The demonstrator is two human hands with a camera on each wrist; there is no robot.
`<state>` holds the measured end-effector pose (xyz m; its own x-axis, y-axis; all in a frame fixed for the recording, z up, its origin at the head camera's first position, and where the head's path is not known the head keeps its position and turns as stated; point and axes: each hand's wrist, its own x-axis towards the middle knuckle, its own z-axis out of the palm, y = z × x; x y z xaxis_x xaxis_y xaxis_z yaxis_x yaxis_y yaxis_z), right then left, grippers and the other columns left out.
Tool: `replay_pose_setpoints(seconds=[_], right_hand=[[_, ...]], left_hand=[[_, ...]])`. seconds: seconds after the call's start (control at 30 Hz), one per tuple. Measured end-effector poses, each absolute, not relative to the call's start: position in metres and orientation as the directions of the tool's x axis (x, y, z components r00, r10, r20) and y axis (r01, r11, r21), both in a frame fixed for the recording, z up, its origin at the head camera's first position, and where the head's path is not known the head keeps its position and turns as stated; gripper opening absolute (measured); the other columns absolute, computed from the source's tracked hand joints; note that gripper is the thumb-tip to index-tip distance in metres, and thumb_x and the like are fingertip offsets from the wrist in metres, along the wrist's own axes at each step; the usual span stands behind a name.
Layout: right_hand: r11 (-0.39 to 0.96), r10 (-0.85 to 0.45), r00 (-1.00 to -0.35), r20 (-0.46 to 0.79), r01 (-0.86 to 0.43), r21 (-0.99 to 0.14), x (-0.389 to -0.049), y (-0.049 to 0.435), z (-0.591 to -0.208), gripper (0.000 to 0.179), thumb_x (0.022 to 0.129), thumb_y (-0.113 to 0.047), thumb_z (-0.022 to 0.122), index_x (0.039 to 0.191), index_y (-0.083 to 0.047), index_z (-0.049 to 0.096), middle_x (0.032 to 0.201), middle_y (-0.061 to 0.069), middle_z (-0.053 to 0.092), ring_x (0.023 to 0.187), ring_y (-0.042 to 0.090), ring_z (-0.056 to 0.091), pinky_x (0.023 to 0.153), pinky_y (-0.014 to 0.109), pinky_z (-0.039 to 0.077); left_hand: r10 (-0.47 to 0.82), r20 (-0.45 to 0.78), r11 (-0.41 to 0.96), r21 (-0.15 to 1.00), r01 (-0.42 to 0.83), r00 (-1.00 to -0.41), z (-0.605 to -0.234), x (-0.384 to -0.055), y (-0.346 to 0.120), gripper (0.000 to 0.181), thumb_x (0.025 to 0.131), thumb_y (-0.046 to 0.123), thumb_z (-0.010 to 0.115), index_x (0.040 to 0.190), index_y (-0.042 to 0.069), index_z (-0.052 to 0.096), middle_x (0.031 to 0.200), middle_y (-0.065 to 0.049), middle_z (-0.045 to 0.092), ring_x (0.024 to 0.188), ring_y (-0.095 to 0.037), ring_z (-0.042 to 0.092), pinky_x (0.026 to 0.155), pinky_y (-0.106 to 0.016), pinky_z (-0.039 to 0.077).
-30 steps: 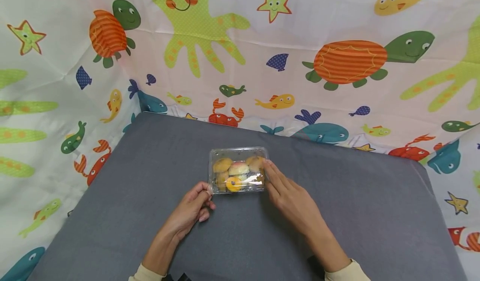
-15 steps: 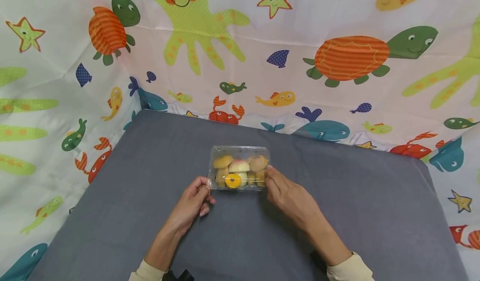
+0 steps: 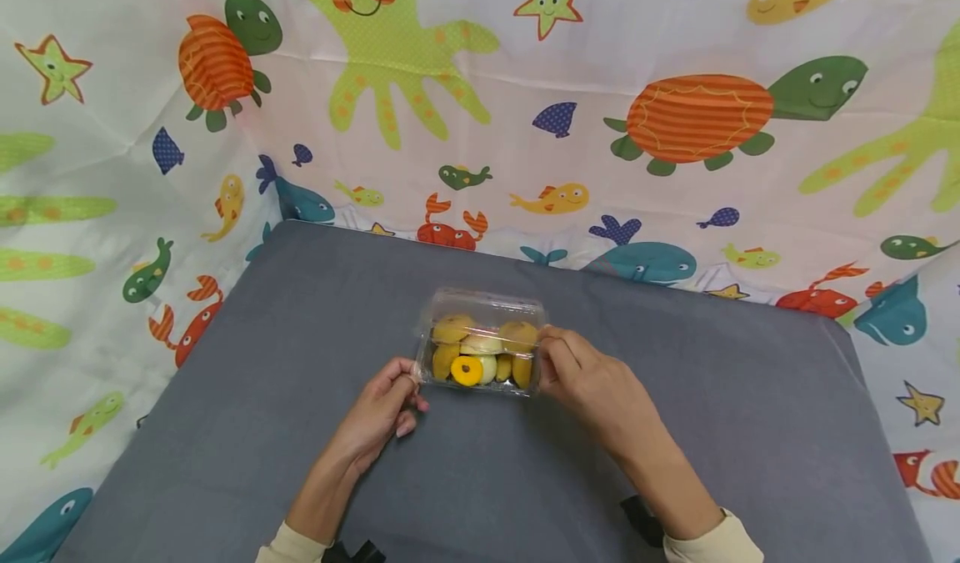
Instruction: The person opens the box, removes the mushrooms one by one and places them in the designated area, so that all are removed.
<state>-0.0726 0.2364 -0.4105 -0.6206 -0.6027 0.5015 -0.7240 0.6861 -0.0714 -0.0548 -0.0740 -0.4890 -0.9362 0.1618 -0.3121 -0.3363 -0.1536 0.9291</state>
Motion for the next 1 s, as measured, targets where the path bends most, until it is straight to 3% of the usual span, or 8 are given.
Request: replay_pose_setpoints(seconds=[0.13, 0.3, 0.6, 0.7, 0.8, 0.87, 1.0], right_hand=[[0.711, -0.568, -0.656, 0.496, -0.695, -0.105, -0.075, 0.238, -0.4, 0.017, 0.089, -0.008, 0.067, 0.105, -0.005, 0.063, 0.123, 0.009, 0.072, 0.084, 0.02, 0.074, 0.047, 0.026, 0.051], [0.728, -0.551, -0.676, 0.49, -0.676, -0.115, -0.079, 0.238, -0.396, 0.022, 0.085, -0.006, 0.073, 0.105, -0.005, 0.063, 0.122, 0.01, 0.072, 0.071, 0.015, 0.068, 0.046, 0.024, 0.05], [0.755, -0.479, -0.716, 0.507, -0.631, -0.179, -0.09, 0.24, -0.39, 0.023, 0.09, -0.008, 0.07, 0.112, -0.005, 0.064, 0.119, 0.005, 0.072, 0.056, 0.006, 0.047, 0.044, 0.02, 0.04], [0.757, -0.449, -0.739, 0.502, -0.613, -0.226, -0.095, 0.24, -0.388, 0.023, 0.094, -0.008, 0.069, 0.116, -0.007, 0.064, 0.118, 0.003, 0.071, 0.066, 0.01, 0.059, 0.051, 0.024, 0.051], [0.762, -0.411, -0.775, 0.48, -0.581, -0.285, -0.1, 0.239, -0.385, 0.023, 0.097, -0.007, 0.069, 0.12, -0.007, 0.063, 0.118, 0.004, 0.071, 0.087, 0.02, 0.072, 0.064, 0.037, 0.063], [0.764, -0.379, -0.798, 0.468, -0.555, -0.329, -0.103, 0.239, -0.384, 0.023, 0.099, -0.007, 0.068, 0.121, -0.008, 0.063, 0.118, 0.004, 0.071, 0.097, 0.024, 0.074, 0.073, 0.044, 0.065], [0.749, -0.339, -0.818, 0.465, -0.534, -0.392, -0.108, 0.239, -0.384, 0.022, 0.1, -0.006, 0.068, 0.121, -0.007, 0.064, 0.119, 0.005, 0.072, 0.096, 0.023, 0.074, 0.076, 0.045, 0.066]], left_hand=[[0.174, -0.315, -0.153, 0.927, -0.342, -0.933, -0.489, -0.053, -0.075, 0.009, 0.111, 0.011, 0.051, 0.113, 0.004, 0.056, 0.1, -0.018, 0.055, 0.08, -0.018, 0.063, 0.047, -0.019, 0.039], [0.176, -0.307, -0.151, 0.931, -0.333, -0.935, -0.49, -0.053, -0.075, 0.009, 0.111, 0.011, 0.051, 0.113, 0.004, 0.057, 0.1, -0.019, 0.056, 0.08, -0.019, 0.063, 0.047, -0.019, 0.039], [0.138, -0.316, -0.173, 0.925, -0.337, -0.939, -0.49, -0.053, -0.074, 0.008, 0.105, 0.004, 0.049, 0.107, 0.003, 0.056, 0.09, -0.007, 0.054, 0.078, -0.018, 0.063, 0.047, -0.019, 0.036], [0.136, -0.322, -0.165, 0.925, -0.342, -0.937, -0.49, -0.052, -0.074, 0.009, 0.104, 0.005, 0.048, 0.107, 0.004, 0.057, 0.091, -0.006, 0.052, 0.078, -0.019, 0.063, 0.047, -0.019, 0.036], [0.133, -0.322, -0.153, 0.928, -0.34, -0.937, -0.489, -0.051, -0.074, 0.009, 0.105, 0.007, 0.048, 0.107, 0.005, 0.057, 0.092, -0.006, 0.052, 0.078, -0.018, 0.064, 0.048, -0.019, 0.037], [0.132, -0.315, -0.158, 0.929, -0.334, -0.94, -0.489, -0.051, -0.073, 0.009, 0.106, 0.008, 0.049, 0.107, 0.003, 0.057, 0.092, -0.007, 0.052, 0.078, -0.018, 0.064, 0.048, -0.018, 0.037], [0.132, -0.313, -0.172, 0.927, -0.333, -0.941, -0.49, -0.052, -0.071, 0.012, 0.108, 0.01, 0.05, 0.106, 0.0, 0.057, 0.09, -0.006, 0.051, 0.076, -0.018, 0.064, 0.048, -0.018, 0.036]])
